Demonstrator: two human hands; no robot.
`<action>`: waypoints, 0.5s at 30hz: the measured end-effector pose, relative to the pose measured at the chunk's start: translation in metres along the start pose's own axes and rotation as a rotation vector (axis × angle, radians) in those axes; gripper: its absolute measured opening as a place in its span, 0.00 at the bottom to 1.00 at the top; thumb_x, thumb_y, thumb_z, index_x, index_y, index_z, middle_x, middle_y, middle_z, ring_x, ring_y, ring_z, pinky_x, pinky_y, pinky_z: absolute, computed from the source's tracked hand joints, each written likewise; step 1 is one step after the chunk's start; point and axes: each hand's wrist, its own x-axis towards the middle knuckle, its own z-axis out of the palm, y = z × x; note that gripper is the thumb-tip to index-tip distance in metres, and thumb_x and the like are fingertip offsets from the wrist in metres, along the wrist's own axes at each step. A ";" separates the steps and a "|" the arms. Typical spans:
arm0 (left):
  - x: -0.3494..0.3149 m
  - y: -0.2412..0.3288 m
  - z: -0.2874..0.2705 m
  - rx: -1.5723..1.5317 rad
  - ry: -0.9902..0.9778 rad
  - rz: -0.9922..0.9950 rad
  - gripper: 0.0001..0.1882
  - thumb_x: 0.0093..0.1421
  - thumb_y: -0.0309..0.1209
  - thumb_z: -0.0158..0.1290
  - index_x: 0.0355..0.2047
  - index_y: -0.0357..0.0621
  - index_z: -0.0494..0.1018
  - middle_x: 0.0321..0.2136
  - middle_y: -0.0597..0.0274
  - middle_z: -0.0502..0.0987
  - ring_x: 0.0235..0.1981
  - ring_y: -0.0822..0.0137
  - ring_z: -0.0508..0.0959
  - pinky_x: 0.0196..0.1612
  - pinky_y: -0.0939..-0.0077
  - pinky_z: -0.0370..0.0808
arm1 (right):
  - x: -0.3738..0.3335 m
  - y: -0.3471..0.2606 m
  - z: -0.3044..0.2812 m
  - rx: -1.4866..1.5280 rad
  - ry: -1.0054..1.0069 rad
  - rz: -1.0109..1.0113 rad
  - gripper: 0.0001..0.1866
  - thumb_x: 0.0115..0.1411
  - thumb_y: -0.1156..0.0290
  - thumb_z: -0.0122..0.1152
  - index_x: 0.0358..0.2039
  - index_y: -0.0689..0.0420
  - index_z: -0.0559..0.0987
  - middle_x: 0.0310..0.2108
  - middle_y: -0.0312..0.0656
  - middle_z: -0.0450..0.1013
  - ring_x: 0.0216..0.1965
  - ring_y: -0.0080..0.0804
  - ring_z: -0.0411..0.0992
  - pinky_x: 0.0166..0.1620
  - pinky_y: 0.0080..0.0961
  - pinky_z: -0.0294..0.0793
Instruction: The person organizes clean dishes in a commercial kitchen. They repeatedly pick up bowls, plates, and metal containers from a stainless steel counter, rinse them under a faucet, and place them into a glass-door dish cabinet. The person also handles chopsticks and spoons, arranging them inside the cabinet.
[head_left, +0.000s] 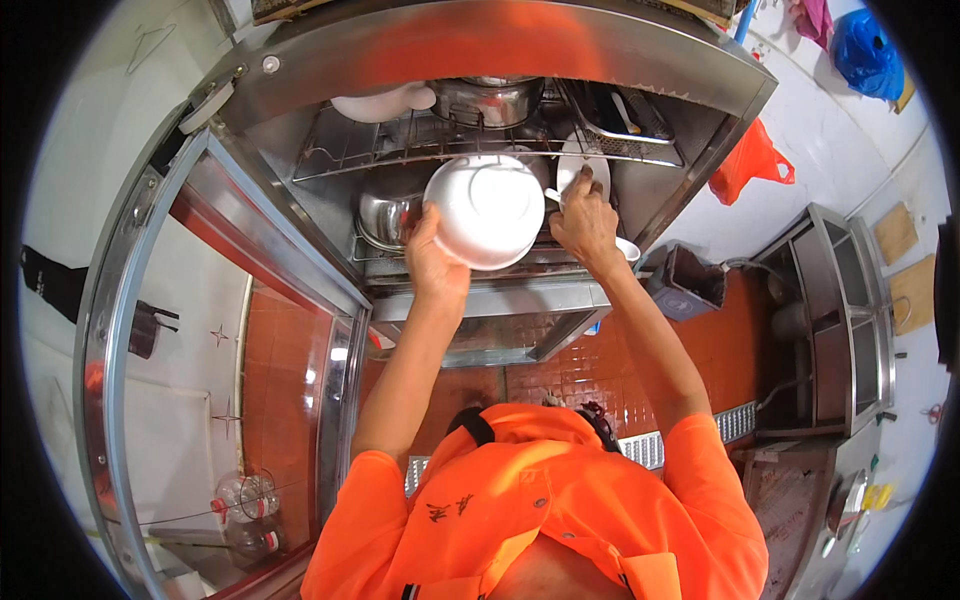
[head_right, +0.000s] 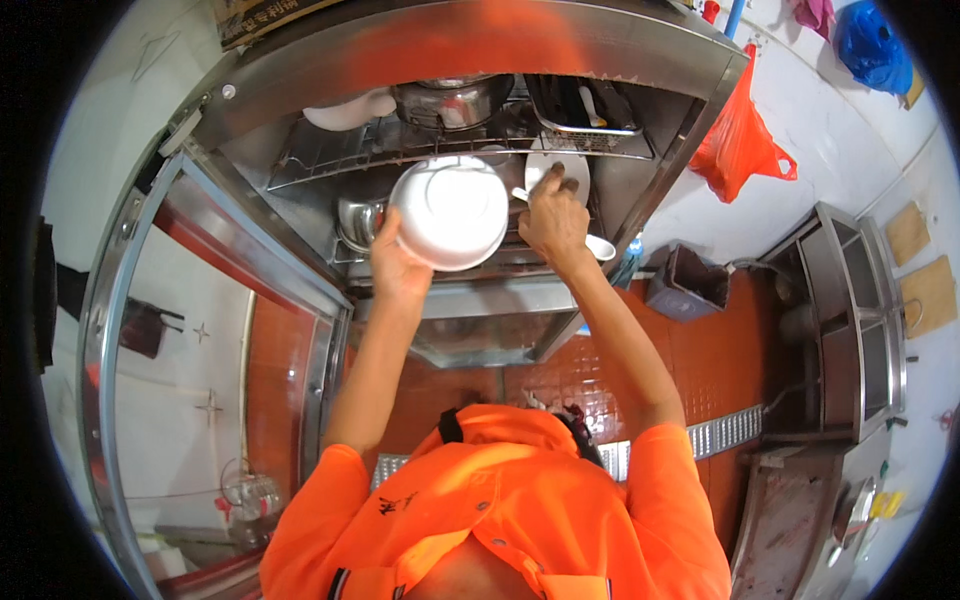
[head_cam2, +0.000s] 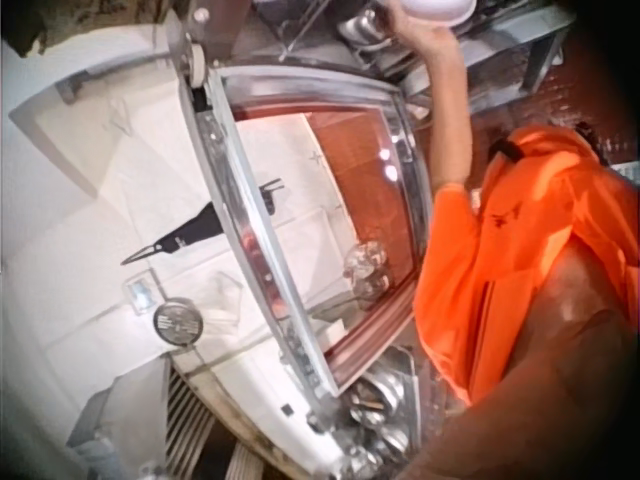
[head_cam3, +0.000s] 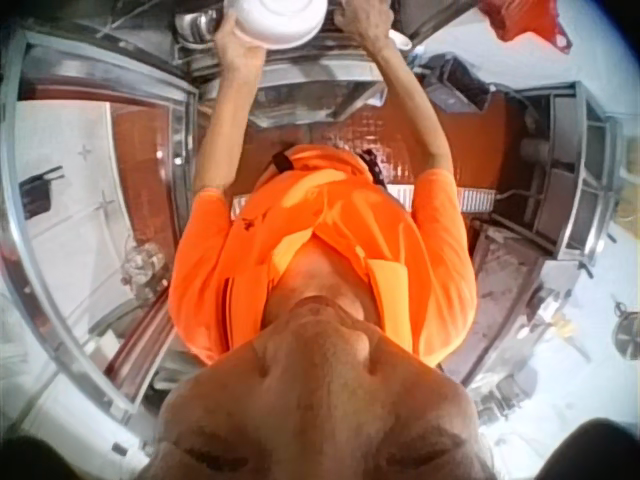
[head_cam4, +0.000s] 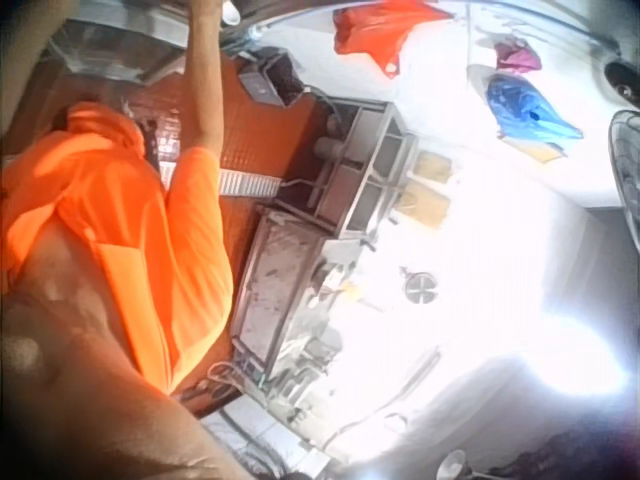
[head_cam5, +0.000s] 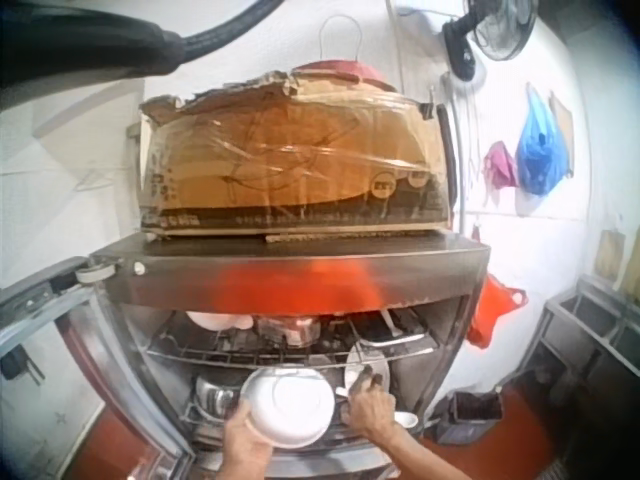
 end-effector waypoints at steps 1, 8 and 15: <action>0.013 -0.009 0.001 -0.031 -0.005 -0.015 0.19 0.61 0.37 0.50 0.46 0.36 0.68 0.44 0.58 0.72 0.49 0.62 0.70 0.56 0.63 0.64 | -0.001 0.003 0.002 0.035 0.025 0.005 0.42 0.44 0.69 0.56 0.55 0.78 0.52 0.37 0.67 0.67 0.27 0.56 0.74 0.31 0.42 0.76; 0.094 -0.062 0.010 -0.186 0.135 -0.048 0.14 0.59 0.34 0.53 0.41 0.38 0.72 0.39 0.61 0.74 0.41 0.65 0.74 0.46 0.67 0.71 | -0.004 0.009 0.000 0.141 0.049 0.076 0.39 0.43 0.69 0.54 0.54 0.75 0.54 0.32 0.63 0.70 0.28 0.60 0.72 0.34 0.49 0.73; 0.099 -0.077 0.042 -0.061 0.347 -0.015 0.16 0.58 0.36 0.55 0.39 0.35 0.72 0.36 0.59 0.76 0.33 0.61 0.77 0.33 0.64 0.77 | -0.007 0.014 -0.001 0.176 0.042 0.063 0.40 0.43 0.71 0.56 0.55 0.73 0.53 0.32 0.63 0.71 0.30 0.60 0.72 0.35 0.48 0.73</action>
